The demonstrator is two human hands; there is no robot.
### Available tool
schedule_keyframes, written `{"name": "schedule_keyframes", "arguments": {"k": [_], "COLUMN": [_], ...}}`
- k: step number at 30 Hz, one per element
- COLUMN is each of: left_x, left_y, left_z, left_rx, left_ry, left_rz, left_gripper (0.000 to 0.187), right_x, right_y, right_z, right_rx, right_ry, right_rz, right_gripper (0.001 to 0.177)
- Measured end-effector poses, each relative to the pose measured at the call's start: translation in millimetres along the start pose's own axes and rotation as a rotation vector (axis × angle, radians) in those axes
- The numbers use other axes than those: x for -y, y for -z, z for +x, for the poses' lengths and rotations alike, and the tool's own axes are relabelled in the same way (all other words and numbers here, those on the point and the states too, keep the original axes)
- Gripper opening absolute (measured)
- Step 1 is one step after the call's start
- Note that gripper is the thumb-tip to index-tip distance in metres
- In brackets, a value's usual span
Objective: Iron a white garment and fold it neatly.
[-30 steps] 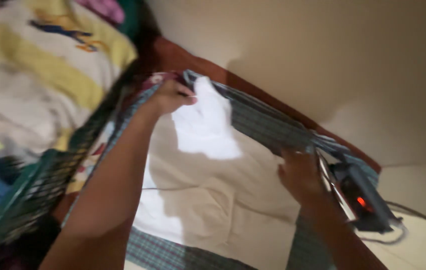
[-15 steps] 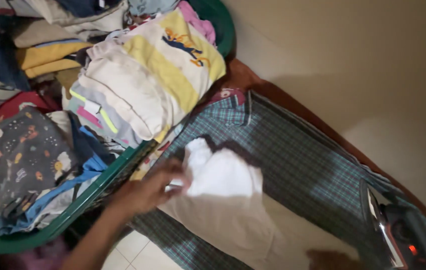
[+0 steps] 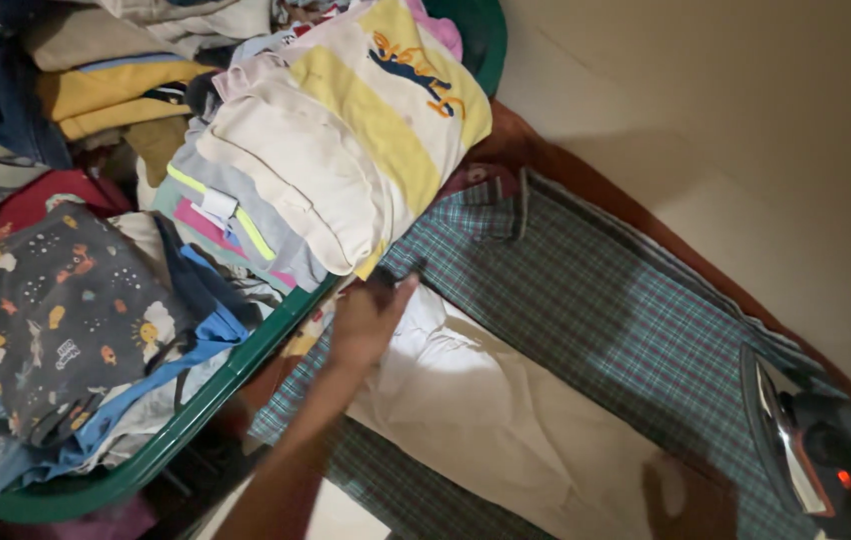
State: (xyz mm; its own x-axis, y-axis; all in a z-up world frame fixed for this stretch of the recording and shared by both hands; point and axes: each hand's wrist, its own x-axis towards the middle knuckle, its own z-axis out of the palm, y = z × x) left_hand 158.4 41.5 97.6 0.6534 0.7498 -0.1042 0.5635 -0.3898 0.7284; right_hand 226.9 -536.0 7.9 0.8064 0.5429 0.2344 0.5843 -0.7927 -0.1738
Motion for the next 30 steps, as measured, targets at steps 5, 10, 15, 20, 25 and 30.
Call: {"name": "schedule_keyframes", "arguments": {"k": [5,10,15,20,25,30], "left_x": [-33.1,2.4,15.9,-7.6,-0.1,14.8], "left_y": [-29.0,-46.7,-38.8,-21.9,-29.3,-32.5], "left_z": [-1.5,-40.0,-71.3,-50.2,-5.6,23.1], "left_rx": [-0.076,-0.188,-0.274,-0.19,-0.318,-0.055], "left_ry": [0.085,0.038,-0.009,0.023,-0.408,-0.256], "left_rz": [-0.042,-0.083,-0.318,-0.387,-0.487,-0.275], "left_gripper": [0.041,0.038,0.026,0.024,0.017,0.022], "right_x": [42.8,68.9,58.6,47.7,42.5,41.9], "right_y": [5.9,11.3,5.5,-5.1,-5.3,-6.8], "right_z": [112.6,122.8,116.0,107.4,107.9,109.8], "right_rx": [-0.041,0.108,0.041,0.077,0.109,0.212], "right_ry": [-0.063,-0.159,-0.132,-0.149,-0.138,-0.176], "right_rz": [-0.04,-0.243,-0.101,-0.175,-0.259,-0.4], "right_gripper": [0.038,0.03,0.037,0.035,0.033,0.034]}}
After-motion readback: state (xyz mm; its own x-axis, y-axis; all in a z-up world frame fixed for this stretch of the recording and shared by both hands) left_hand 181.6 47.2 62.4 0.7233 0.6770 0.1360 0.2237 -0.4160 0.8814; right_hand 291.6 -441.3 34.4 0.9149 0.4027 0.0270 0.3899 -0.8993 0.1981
